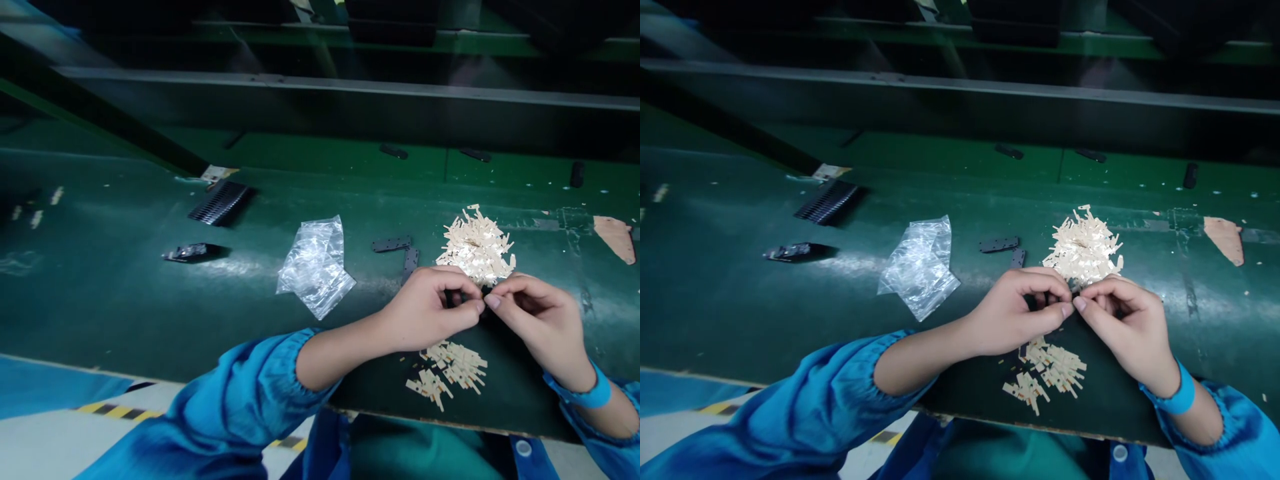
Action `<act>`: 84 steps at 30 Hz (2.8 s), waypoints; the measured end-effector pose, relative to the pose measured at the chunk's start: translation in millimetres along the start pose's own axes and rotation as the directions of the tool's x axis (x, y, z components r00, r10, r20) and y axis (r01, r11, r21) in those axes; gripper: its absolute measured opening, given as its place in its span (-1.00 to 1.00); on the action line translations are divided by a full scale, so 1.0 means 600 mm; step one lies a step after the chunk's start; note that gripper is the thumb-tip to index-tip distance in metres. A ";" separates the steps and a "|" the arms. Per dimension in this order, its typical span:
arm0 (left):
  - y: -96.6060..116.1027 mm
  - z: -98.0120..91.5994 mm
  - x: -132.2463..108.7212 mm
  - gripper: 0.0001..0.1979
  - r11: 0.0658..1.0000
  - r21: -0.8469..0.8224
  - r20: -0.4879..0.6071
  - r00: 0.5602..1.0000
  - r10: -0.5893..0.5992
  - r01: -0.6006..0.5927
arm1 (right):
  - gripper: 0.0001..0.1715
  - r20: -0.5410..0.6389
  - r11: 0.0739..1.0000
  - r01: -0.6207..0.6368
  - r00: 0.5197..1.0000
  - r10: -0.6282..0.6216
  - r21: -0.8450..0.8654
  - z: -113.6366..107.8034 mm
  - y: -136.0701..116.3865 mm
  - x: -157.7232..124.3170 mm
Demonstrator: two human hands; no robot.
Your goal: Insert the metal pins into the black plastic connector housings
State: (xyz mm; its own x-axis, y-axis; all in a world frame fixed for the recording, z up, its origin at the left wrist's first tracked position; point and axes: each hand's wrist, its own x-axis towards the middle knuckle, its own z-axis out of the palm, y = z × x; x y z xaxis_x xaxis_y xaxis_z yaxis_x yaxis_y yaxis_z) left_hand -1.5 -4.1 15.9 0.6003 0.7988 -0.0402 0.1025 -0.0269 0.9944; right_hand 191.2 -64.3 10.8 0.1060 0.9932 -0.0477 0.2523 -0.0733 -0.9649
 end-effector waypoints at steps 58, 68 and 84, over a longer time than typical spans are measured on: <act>-0.013 -0.118 -0.005 -0.78 0.623 0.703 -0.185 0.934 -0.305 0.343 | -0.67 0.230 0.827 -0.483 0.873 0.429 0.289 -0.002 0.017 0.010; 0.008 -0.090 -0.016 -0.72 0.805 0.565 -0.216 0.974 -0.066 0.179 | -0.75 0.155 0.886 -0.403 0.914 0.376 0.227 0.006 0.038 0.012; -0.014 -0.003 -0.041 -0.33 0.870 -0.333 0.185 0.930 -0.317 0.362 | -0.79 0.059 0.885 -0.393 0.919 0.391 0.250 0.029 0.018 0.014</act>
State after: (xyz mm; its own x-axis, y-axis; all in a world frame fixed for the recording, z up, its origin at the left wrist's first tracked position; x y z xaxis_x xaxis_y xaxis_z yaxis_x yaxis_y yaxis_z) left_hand -18.6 -22.2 8.5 0.6724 0.6407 -0.3705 0.0425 0.4663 0.8836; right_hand 178.2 -55.4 -4.5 0.1389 0.8891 -0.4362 -0.0584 -0.4323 -0.8998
